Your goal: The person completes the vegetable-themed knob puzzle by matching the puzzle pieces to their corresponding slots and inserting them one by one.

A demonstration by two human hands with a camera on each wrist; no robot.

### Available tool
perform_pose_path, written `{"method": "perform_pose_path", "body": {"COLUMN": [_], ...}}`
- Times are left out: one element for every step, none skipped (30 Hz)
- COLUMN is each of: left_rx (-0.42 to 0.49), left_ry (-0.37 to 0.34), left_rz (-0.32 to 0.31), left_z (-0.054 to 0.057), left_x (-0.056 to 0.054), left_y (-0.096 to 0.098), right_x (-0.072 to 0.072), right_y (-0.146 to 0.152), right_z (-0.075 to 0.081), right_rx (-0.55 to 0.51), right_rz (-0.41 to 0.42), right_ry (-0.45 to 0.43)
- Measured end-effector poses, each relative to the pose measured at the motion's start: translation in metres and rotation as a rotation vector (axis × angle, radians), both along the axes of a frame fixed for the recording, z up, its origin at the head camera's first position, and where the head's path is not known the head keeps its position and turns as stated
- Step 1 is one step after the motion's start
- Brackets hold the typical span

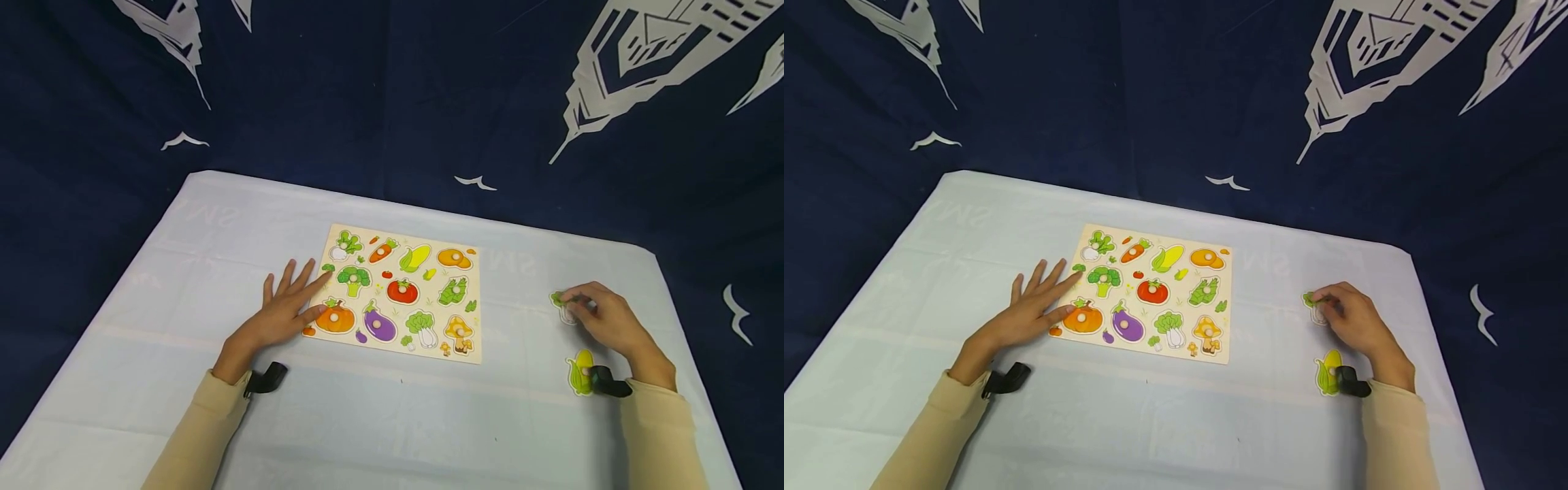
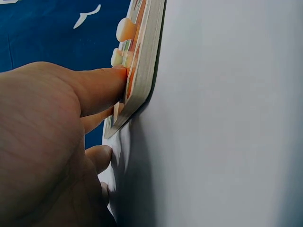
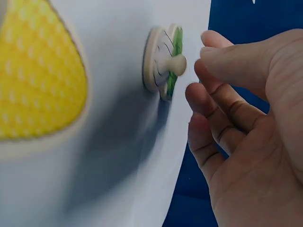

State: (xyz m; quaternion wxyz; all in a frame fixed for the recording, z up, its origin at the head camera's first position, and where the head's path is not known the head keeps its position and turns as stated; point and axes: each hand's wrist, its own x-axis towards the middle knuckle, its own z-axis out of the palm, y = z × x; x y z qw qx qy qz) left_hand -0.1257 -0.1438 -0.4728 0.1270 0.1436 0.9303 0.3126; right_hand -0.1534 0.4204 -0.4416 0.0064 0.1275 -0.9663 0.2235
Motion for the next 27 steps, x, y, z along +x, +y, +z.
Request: {"method": "perform_pose_path", "body": {"left_rx": [0.003, 0.005, 0.01, 0.011, 0.013, 0.015, 0.016, 0.017, 0.017, 0.015, 0.013, 0.011, 0.011, 0.007, 0.006, 0.006, 0.007, 0.01, 0.014, 0.014, 0.015, 0.016, 0.016, 0.016, 0.015, 0.012, 0.013], "left_ry": [0.002, 0.0, -0.001, -0.002, -0.003, -0.004, -0.004, -0.004, -0.003, -0.004, -0.007, -0.01, -0.011, -0.014, -0.014, -0.014, -0.012, -0.007, -0.004, -0.003, 0.0, 0.0, 0.0, 0.0, -0.001, -0.001, -0.002], "left_rz": [0.0, 0.001, 0.0, -0.001, -0.003, -0.003, -0.004, -0.004, -0.005, -0.005, -0.005, -0.004, -0.003, -0.003, -0.003, -0.003, -0.003, -0.003, -0.003, -0.003, -0.003, -0.003, -0.003, -0.002, -0.001, -0.002, -0.002], "left_z": [0.0, 0.0002, 0.0004, 0.0006, 0.0008, 0.001, 0.001, 0.0009, 0.0009, 0.0008, 0.0005, 0.0003, 0.0, -0.0002, 0.0, 0.0002, 0.0005, 0.0009, 0.0014, 0.0016, 0.0019, 0.0019, 0.0019, 0.0019, 0.002, 0.002, 0.0021], "left_x": [-0.0001, -0.0001, 0.0, 0.0001, 0.0002, 0.0002, 0.0003, 0.0003, 0.0002, 0.0, -0.0002, -0.0006, -0.0007, -0.0008, -0.0008, -0.0007, -0.0005, -0.0003, 0.0, 0.0001, 0.0003, 0.0003, 0.0005, 0.0006, 0.0007, 0.001, 0.0012], "left_y": [0.0, 0.0, -0.0001, 0.0, 0.0, 0.0, -0.0001, -0.0003, -0.0003, -0.0004, -0.0005, -0.0007, -0.0008, -0.0008, -0.0008, -0.0008, -0.0007, -0.0007, -0.0006, -0.0005, -0.0005, -0.0004, -0.0003, -0.0003, -0.0002, -0.0001, 0.0], "right_x": [-0.0002, -0.0004, -0.0005, -0.0006, -0.0006, -0.0005, -0.0004, -0.0004, -0.0004, -0.0005, -0.0008, -0.0013, -0.0019, -0.0024, -0.0027, -0.0033, -0.0038, -0.0042, -0.0046, -0.0045, -0.0045, -0.0045, -0.0044, -0.0044, -0.0042, -0.0039, -0.0038], "right_y": [0.0011, 0.002, 0.0028, 0.0034, 0.0038, 0.0039, 0.0038, 0.0037, 0.0036, 0.0036, 0.0037, 0.0038, 0.0041, 0.0042, 0.0042, 0.0043, 0.0042, 0.004, 0.0038, 0.0036, 0.0036, 0.0039, 0.004, 0.0041, 0.0042, 0.0042, 0.0042], "right_z": [0.0001, 0.0003, 0.0005, 0.0008, 0.0011, 0.0017, 0.002, 0.0025, 0.0029, 0.0031, 0.0031, 0.003, 0.0022, 0.0016, 0.0011, 0.0003, -0.0001, -0.0004, -0.0008, -0.0007, -0.0008, -0.001, -0.0011, -0.0014, -0.0017, -0.0017, -0.0019], "right_rx": [0.0, 0.002, 0.005, 0.007, 0.012, 0.017, 0.024, 0.031, 0.036, 0.042, 0.046, 0.05, 0.053, 0.054, 0.058, 0.064, 0.064, 0.064, 0.067, 0.068, 0.071, 0.072, 0.072, 0.075, 0.078, 0.077, 0.077], "right_rz": [0.007, 0.014, 0.021, 0.025, 0.029, 0.03, 0.034, 0.037, 0.039, 0.041, 0.043, 0.046, 0.05, 0.051, 0.05, 0.05, 0.05, 0.049, 0.049, 0.047, 0.045, 0.045, 0.046, 0.046, 0.047, 0.046, 0.046], "right_ry": [0.006, 0.013, 0.018, 0.017, 0.014, 0.007, 0.002, -0.007, -0.018, -0.029, -0.039, -0.049, -0.052, -0.057, -0.057, -0.053, -0.053, -0.053, -0.048, -0.049, -0.049, -0.051, -0.053, -0.053, -0.049, -0.052, -0.052]}}
